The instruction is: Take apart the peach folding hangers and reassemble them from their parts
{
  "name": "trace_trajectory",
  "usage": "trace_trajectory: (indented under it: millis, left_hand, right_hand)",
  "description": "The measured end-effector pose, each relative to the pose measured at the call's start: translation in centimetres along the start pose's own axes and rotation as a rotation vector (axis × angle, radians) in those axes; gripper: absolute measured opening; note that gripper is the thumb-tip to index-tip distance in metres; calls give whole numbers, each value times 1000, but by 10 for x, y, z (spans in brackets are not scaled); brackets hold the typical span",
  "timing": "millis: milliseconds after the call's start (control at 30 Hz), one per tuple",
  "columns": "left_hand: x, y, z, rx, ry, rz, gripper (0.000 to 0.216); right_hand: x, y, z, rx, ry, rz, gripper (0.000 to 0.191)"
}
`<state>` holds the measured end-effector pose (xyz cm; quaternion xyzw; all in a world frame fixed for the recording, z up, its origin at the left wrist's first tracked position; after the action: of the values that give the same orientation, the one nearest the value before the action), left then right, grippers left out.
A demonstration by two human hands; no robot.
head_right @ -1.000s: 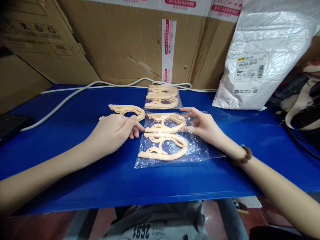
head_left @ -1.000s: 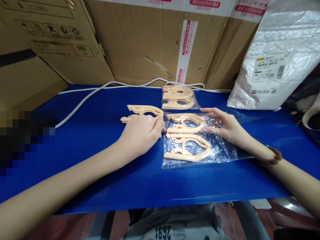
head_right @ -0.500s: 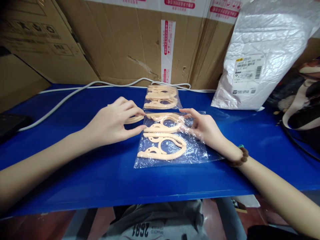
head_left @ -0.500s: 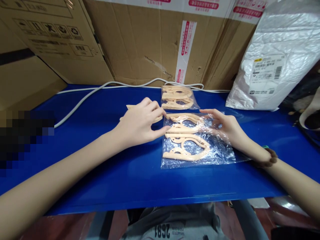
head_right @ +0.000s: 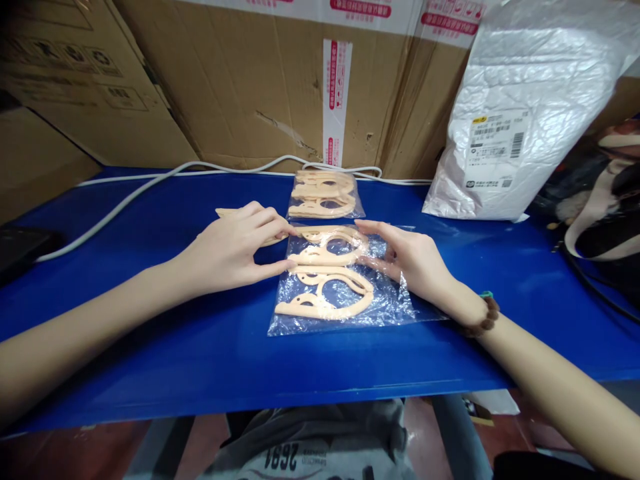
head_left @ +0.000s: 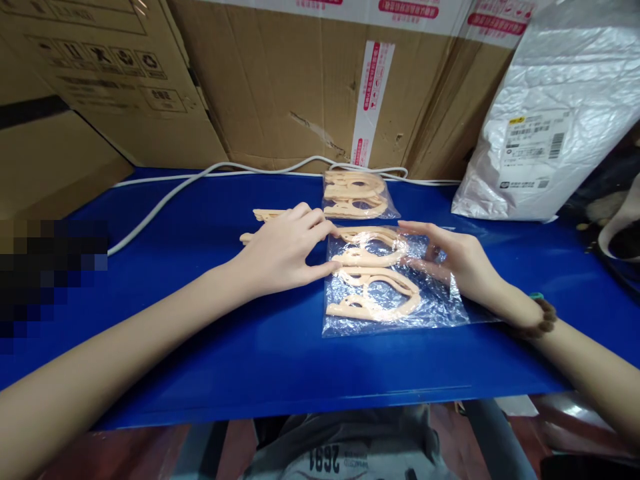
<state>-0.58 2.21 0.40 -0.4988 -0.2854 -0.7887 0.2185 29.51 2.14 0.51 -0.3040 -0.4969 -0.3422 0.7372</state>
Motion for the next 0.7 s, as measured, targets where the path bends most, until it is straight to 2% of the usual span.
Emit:
trace_trajectory:
  millis: [267,700]
  left_hand:
    - [-1,0,1,18,-11,-4,43]
    - [-1,1,1,45,27,15,44]
  right_hand:
    - [-1,4,-2,128,29,54,36]
    - [-3,5,-5,170,39,39,39]
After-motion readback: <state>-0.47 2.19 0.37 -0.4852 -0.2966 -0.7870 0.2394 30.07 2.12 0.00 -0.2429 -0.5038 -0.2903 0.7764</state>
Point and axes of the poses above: each hand's wrist, its own z-axis towards the middle knuckle, its own x-axis out of the back of the hand, y = z × x, the point moved 1 cm from there along z, towards the middle knuckle, and after that the axes turned 11 degrees about -z, right-handed, at the moved point
